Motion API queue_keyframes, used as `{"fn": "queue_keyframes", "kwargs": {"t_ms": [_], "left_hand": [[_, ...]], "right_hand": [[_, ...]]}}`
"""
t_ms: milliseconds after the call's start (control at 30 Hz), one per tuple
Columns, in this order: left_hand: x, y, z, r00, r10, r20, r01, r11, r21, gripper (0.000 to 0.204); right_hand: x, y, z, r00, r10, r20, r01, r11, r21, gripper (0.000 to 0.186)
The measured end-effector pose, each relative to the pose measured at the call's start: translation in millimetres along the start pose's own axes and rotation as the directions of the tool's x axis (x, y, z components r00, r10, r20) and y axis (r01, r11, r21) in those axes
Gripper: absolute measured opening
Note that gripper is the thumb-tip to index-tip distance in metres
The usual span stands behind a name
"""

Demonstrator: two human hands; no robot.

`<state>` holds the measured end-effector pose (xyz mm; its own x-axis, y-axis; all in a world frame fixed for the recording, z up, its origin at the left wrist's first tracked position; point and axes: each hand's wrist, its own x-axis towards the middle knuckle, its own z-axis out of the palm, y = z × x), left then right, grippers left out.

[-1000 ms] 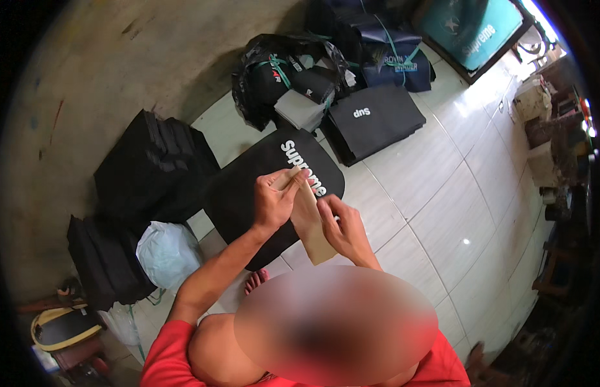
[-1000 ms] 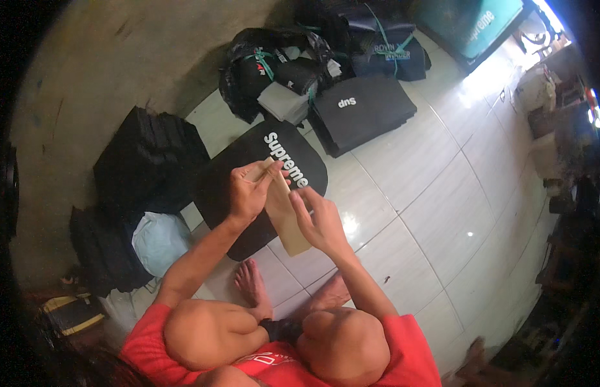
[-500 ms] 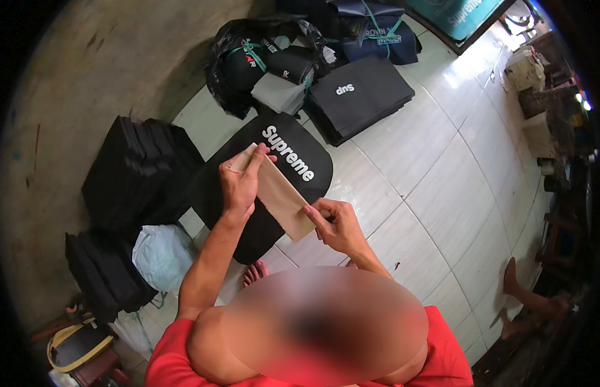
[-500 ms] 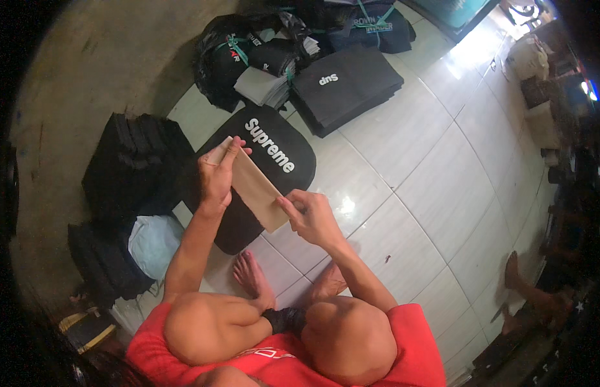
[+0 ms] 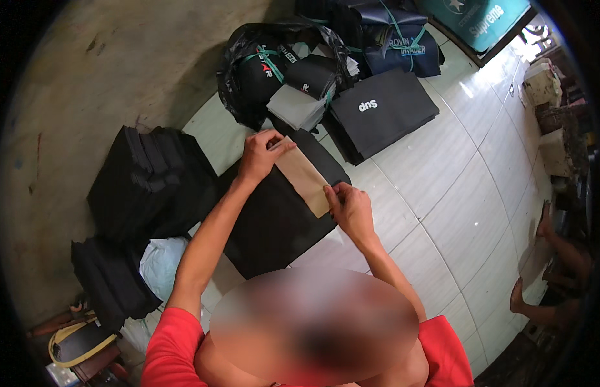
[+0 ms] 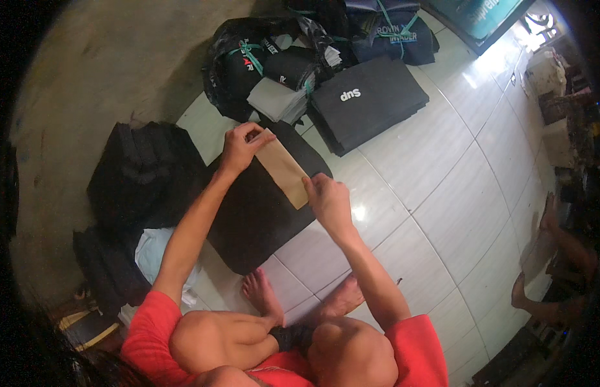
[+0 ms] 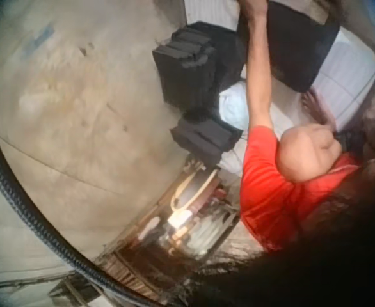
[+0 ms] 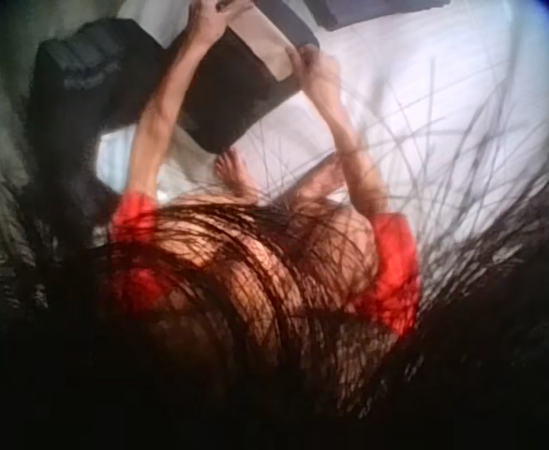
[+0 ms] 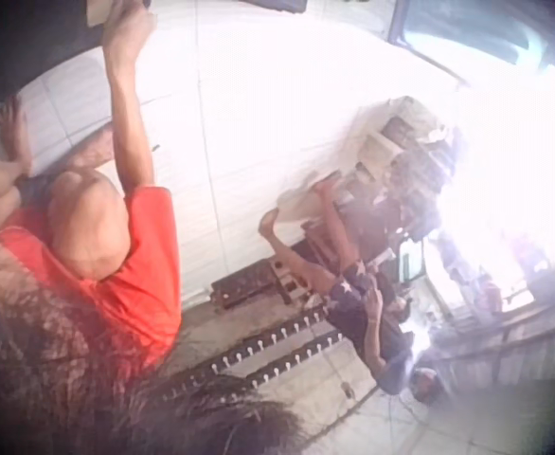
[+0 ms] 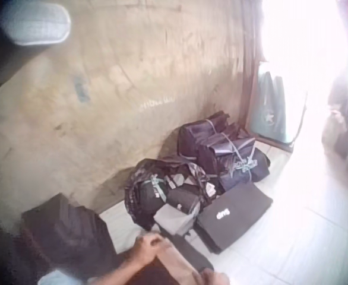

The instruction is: The person uses scissors to cut a rectangular piece of brown paper while sitting on the floor.

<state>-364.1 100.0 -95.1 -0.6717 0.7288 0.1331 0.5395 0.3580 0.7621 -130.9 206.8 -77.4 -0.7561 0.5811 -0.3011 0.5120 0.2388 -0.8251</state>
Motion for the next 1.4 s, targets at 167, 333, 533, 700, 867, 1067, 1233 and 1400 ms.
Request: {"fn": "queue_keyframes", "kwargs": {"t_ms": [167, 333, 533, 700, 867, 1067, 1233, 1400], "left_hand": [[-6, -4, 12, 0.977, 0.160, -0.139, -0.139, 0.979, 0.150, 0.032], [-4, -6, 11, 0.857, 0.515, -0.015, -0.472, 0.797, 0.377, 0.021], [-17, 4, 12, 0.891, 0.448, 0.068, -0.445, 0.836, 0.320, 0.030], [-46, 40, 15, 0.969, 0.226, 0.100, -0.246, 0.858, 0.451, 0.085], [-53, 24, 27, 0.955, 0.231, 0.188, -0.293, 0.845, 0.448, 0.106], [-58, 29, 31, 0.970, 0.151, 0.192, -0.216, 0.897, 0.386, 0.118], [-62, 38, 34, 0.975, 0.111, 0.192, -0.181, 0.899, 0.398, 0.142], [-61, 45, 31, 0.971, 0.084, 0.222, -0.172, 0.893, 0.416, 0.142]], "right_hand": [[-11, 2, 13, 0.970, -0.103, -0.220, 0.062, 0.981, -0.186, 0.034], [-17, 24, 15, 0.924, -0.162, -0.347, 0.129, 0.985, -0.116, 0.029], [-22, 26, 14, 0.911, -0.089, -0.402, 0.132, 0.988, 0.080, 0.018], [-20, 22, 8, 0.917, -0.055, -0.396, 0.103, 0.989, 0.103, 0.012], [-13, 31, -12, 0.980, 0.037, -0.197, 0.000, 0.983, 0.185, 0.011], [-7, 38, -23, 0.999, 0.015, -0.052, -0.002, 0.972, 0.235, 0.010], [-10, 14, -23, 0.992, -0.018, -0.122, 0.020, 1.000, 0.021, 0.012], [-16, -19, -23, 0.942, -0.325, -0.087, 0.263, 0.872, -0.414, 0.047]]}}
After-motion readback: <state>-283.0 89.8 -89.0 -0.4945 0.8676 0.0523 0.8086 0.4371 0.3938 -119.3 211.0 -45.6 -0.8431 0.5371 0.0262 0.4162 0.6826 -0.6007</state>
